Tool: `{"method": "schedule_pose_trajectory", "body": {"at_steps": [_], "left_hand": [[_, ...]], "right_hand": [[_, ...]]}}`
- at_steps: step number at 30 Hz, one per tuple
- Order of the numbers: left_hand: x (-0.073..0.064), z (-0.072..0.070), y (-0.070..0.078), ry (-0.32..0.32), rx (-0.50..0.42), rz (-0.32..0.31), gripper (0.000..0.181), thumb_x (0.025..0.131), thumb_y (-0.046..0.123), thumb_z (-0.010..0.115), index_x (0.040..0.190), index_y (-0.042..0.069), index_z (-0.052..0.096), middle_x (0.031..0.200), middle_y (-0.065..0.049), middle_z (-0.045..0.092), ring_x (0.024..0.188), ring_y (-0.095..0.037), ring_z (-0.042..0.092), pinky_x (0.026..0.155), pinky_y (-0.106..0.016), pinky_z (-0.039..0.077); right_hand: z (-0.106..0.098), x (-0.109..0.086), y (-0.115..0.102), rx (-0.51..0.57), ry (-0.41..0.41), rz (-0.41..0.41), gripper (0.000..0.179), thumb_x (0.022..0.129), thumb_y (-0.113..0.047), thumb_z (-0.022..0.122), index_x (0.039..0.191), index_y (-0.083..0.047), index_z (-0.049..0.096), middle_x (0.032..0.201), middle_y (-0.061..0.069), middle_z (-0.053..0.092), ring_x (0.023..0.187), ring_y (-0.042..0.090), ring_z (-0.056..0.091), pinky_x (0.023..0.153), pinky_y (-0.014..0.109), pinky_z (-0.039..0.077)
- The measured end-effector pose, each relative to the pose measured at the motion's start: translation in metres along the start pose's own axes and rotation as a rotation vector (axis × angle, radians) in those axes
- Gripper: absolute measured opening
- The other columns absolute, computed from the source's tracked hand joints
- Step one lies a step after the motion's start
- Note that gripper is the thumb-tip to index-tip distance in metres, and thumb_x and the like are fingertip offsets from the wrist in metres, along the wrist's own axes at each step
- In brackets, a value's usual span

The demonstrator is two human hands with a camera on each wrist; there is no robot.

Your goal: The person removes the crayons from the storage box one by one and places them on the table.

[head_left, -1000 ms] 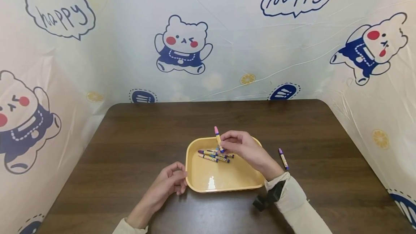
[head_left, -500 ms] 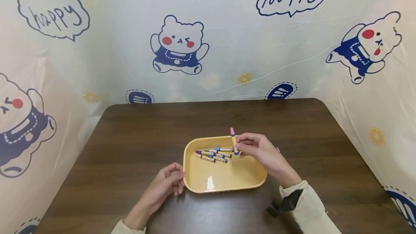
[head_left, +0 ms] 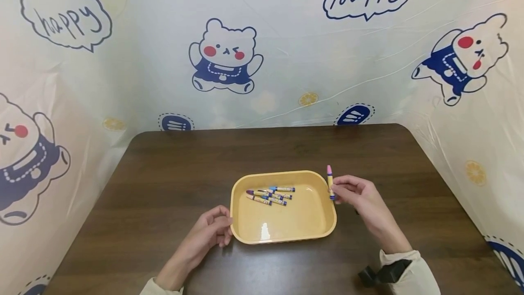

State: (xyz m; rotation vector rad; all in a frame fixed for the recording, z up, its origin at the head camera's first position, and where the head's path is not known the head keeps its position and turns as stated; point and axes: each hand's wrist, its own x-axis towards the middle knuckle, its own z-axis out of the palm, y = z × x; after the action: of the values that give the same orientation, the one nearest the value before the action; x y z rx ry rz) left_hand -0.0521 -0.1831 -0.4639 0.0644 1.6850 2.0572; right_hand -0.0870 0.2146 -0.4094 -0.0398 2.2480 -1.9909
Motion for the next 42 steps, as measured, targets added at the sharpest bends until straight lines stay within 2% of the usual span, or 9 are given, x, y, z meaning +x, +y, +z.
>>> {"method": "schedule_pose_trajectory", "body": {"at_steps": [5,7,12,16,22,26,31,42], "left_hand": [[0.001,0.000,-0.001,-0.004,-0.005,0.006,0.013,0.100,0.011,0.056,0.103,0.001,0.048,0.077,-0.005,0.058,0.061,-0.014,0.055,0.054,-0.022,0.044],[0.001,0.000,-0.002,-0.004,-0.002,0.006,0.013,0.100,0.011,0.056,0.104,0.001,0.048,0.076,-0.006,0.058,0.061,-0.014,0.055,0.054,-0.022,0.044],[0.002,0.002,-0.002,-0.003,0.016,0.013,0.014,0.100,0.010,0.056,0.104,0.000,0.048,0.075,-0.005,0.057,0.060,-0.014,0.055,0.053,-0.022,0.044],[0.004,0.002,-0.002,0.002,0.018,0.011,0.012,0.100,0.010,0.055,0.103,0.001,0.048,0.074,-0.005,0.057,0.059,-0.014,0.055,0.052,-0.022,0.044],[0.003,0.002,-0.001,0.013,0.016,-0.003,0.011,0.100,0.010,0.056,0.103,0.002,0.049,0.075,-0.004,0.058,0.059,-0.014,0.055,0.052,-0.022,0.044],[0.001,0.002,0.002,0.014,0.020,-0.004,0.012,0.100,0.010,0.056,0.103,0.001,0.049,0.075,-0.004,0.058,0.060,-0.014,0.055,0.052,-0.022,0.044],[0.001,0.002,0.004,0.017,0.012,-0.016,0.012,0.100,0.011,0.056,0.103,0.002,0.049,0.076,-0.004,0.058,0.061,-0.014,0.055,0.053,-0.022,0.044],[0.000,0.003,0.002,0.008,0.006,0.000,0.009,0.100,0.009,0.053,0.102,0.001,0.048,0.075,-0.004,0.057,0.060,-0.013,0.055,0.053,-0.022,0.044]], "right_hand": [[-0.023,-0.001,0.024,-0.108,0.161,0.042,0.036,0.094,-0.021,0.071,0.114,0.009,0.064,0.087,0.003,0.072,0.075,0.016,0.067,0.070,0.032,0.057],[-0.032,-0.001,0.034,-0.155,0.208,0.051,0.036,0.094,-0.020,0.071,0.113,0.009,0.065,0.089,0.006,0.073,0.074,0.014,0.066,0.069,0.031,0.057],[-0.051,-0.004,0.050,-0.340,0.318,0.035,0.030,0.094,-0.019,0.070,0.109,0.007,0.068,0.091,0.014,0.073,0.071,0.012,0.067,0.065,0.028,0.057],[-0.063,-0.007,0.057,-0.488,0.377,0.044,0.025,0.094,-0.019,0.070,0.105,0.003,0.071,0.087,0.013,0.073,0.067,0.014,0.067,0.060,0.025,0.055],[-0.070,-0.007,0.062,-0.653,0.356,0.069,0.019,0.092,-0.017,0.070,0.099,0.001,0.073,0.078,0.008,0.071,0.061,0.012,0.063,0.053,0.025,0.048],[-0.072,-0.006,0.064,-0.692,0.333,0.067,0.017,0.091,-0.015,0.069,0.096,0.000,0.074,0.075,0.006,0.070,0.060,0.012,0.062,0.053,0.026,0.048],[-0.070,-0.006,0.064,-0.769,0.315,0.021,0.011,0.089,-0.015,0.071,0.090,-0.004,0.075,0.075,0.003,0.070,0.065,0.014,0.058,0.059,0.030,0.044],[-0.061,-0.006,0.058,-0.809,0.272,0.013,0.015,0.089,-0.017,0.073,0.088,-0.003,0.074,0.075,0.004,0.069,0.065,0.016,0.056,0.059,0.033,0.044]]}}
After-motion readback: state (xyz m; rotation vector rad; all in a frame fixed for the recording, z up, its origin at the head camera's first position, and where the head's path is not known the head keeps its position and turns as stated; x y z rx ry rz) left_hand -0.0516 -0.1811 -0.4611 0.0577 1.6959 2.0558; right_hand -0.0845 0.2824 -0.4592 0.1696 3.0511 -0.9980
